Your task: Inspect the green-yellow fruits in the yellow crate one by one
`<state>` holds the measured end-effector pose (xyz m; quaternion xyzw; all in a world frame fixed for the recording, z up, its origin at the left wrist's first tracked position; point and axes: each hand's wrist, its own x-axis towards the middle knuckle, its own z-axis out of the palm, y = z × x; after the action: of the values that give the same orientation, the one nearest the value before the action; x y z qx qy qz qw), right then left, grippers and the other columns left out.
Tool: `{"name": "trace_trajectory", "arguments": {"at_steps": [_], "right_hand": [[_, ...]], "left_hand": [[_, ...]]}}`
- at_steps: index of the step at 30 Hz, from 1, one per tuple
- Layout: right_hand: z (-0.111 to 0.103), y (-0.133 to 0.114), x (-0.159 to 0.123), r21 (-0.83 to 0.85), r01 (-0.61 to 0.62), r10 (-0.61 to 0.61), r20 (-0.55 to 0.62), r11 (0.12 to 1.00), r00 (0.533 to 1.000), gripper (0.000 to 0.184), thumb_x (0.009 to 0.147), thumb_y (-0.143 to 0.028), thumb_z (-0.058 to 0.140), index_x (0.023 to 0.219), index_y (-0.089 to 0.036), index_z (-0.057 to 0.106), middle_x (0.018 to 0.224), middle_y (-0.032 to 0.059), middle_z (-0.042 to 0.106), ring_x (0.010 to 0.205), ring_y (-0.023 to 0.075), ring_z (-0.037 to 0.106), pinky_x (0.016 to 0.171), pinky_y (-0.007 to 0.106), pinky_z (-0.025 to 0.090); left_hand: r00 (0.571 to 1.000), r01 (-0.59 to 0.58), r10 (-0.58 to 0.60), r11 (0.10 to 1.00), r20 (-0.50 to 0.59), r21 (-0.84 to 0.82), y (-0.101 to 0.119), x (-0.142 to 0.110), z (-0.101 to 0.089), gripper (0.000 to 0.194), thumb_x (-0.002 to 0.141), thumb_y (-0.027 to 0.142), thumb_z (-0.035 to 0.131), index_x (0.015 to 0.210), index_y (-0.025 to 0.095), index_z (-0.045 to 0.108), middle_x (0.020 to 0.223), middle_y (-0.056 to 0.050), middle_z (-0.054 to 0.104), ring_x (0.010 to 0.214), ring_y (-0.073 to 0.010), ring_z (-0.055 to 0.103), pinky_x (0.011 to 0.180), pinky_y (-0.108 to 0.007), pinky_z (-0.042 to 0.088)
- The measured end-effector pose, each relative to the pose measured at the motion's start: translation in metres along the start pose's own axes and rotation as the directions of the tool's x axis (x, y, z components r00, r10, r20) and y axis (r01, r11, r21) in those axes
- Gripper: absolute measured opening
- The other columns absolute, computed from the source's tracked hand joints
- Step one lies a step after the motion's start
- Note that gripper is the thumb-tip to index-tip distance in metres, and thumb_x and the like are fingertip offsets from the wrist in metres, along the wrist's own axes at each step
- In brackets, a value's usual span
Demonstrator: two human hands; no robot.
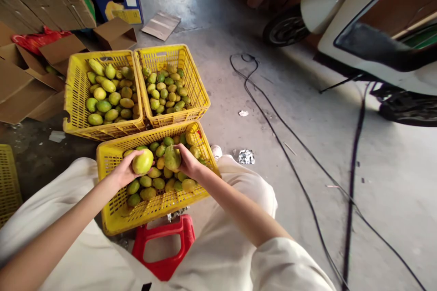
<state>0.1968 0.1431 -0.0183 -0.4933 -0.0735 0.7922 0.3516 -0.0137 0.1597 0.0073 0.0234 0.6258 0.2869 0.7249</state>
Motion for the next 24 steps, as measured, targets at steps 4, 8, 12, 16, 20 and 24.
{"name": "trace_trajectory", "arguments": {"at_steps": [4, 8, 12, 16, 20, 24], "right_hand": [[0.0, -0.008, -0.004, 0.053, 0.035, -0.042, 0.133, 0.998, 0.99, 0.02, 0.081, -0.03, 0.07, 0.098, -0.021, 0.065, 0.089, 0.0035, 0.076, 0.092, 0.0222, 0.076, 0.077, 0.03, 0.064], [0.003, -0.01, -0.012, 0.018, 0.081, -0.083, 0.198, 0.997, 0.977, 0.034, 0.078, -0.031, 0.081, 0.106, -0.02, 0.067, 0.098, 0.0033, 0.078, 0.091, 0.0201, 0.075, 0.078, 0.028, 0.062], [0.007, -0.006, -0.015, 0.009, 0.024, -0.025, 0.192, 1.0, 0.981, 0.037, 0.076, -0.036, 0.086, 0.103, -0.019, 0.069, 0.092, 0.0026, 0.077, 0.079, 0.0187, 0.074, 0.074, 0.029, 0.062], [0.01, 0.002, -0.012, 0.015, -0.056, 0.055, 0.064, 0.998, 0.996, 0.022, 0.091, -0.039, 0.073, 0.091, -0.019, 0.067, 0.081, 0.0033, 0.074, 0.077, 0.0178, 0.074, 0.076, 0.028, 0.062], [0.006, 0.01, -0.007, 0.037, -0.203, 0.206, -0.155, 0.979, 0.966, 0.037, 0.103, -0.055, 0.051, 0.111, -0.022, 0.065, 0.101, 0.0078, 0.077, 0.091, 0.0216, 0.075, 0.078, 0.035, 0.064], [0.0, 0.016, -0.002, 0.066, -0.228, 0.236, -0.352, 0.972, 0.906, 0.038, 0.104, -0.052, 0.045, 0.126, -0.024, 0.058, 0.121, 0.0092, 0.073, 0.111, 0.0248, 0.072, 0.087, 0.042, 0.064]], "left_hand": [[0.994, -0.103, 0.104, 0.994, 0.019, -0.042, 0.007, -0.006, 0.002, 0.006, 0.087, 0.011, 0.071, 0.091, 0.016, 0.071, 0.085, -0.006, 0.074, 0.071, -0.0191, 0.073, 0.065, -0.031, 0.067], [0.988, -0.153, 0.154, 0.985, 0.011, -0.077, 0.011, -0.004, -0.001, 0.008, 0.087, 0.007, 0.069, 0.089, 0.015, 0.07, 0.084, -0.006, 0.074, 0.07, -0.0167, 0.072, 0.07, -0.031, 0.068], [0.994, -0.107, 0.11, 0.988, 0.018, -0.11, 0.011, -0.003, -0.003, 0.007, 0.091, 0.014, 0.065, 0.096, 0.013, 0.07, 0.088, -0.009, 0.075, 0.073, -0.0193, 0.073, 0.07, -0.035, 0.07], [0.997, -0.067, 0.07, 0.993, 0.035, -0.1, 0.013, -0.007, 0.0, 0.015, 0.097, 0.02, 0.058, 0.101, 0.013, 0.07, 0.084, -0.008, 0.074, 0.065, -0.0187, 0.072, 0.063, -0.035, 0.069], [1.0, -0.016, 0.018, 0.994, 0.014, -0.11, 0.016, -0.008, 0.002, 0.021, 0.101, 0.027, 0.053, 0.099, 0.011, 0.068, 0.078, -0.009, 0.072, 0.062, -0.0198, 0.072, 0.056, -0.033, 0.066], [0.998, 0.029, -0.034, 0.995, -0.044, -0.094, 0.011, -0.002, -0.002, 0.022, 0.101, 0.03, 0.055, 0.092, 0.013, 0.065, 0.073, -0.007, 0.07, 0.058, -0.0181, 0.068, 0.052, -0.03, 0.063]]}}
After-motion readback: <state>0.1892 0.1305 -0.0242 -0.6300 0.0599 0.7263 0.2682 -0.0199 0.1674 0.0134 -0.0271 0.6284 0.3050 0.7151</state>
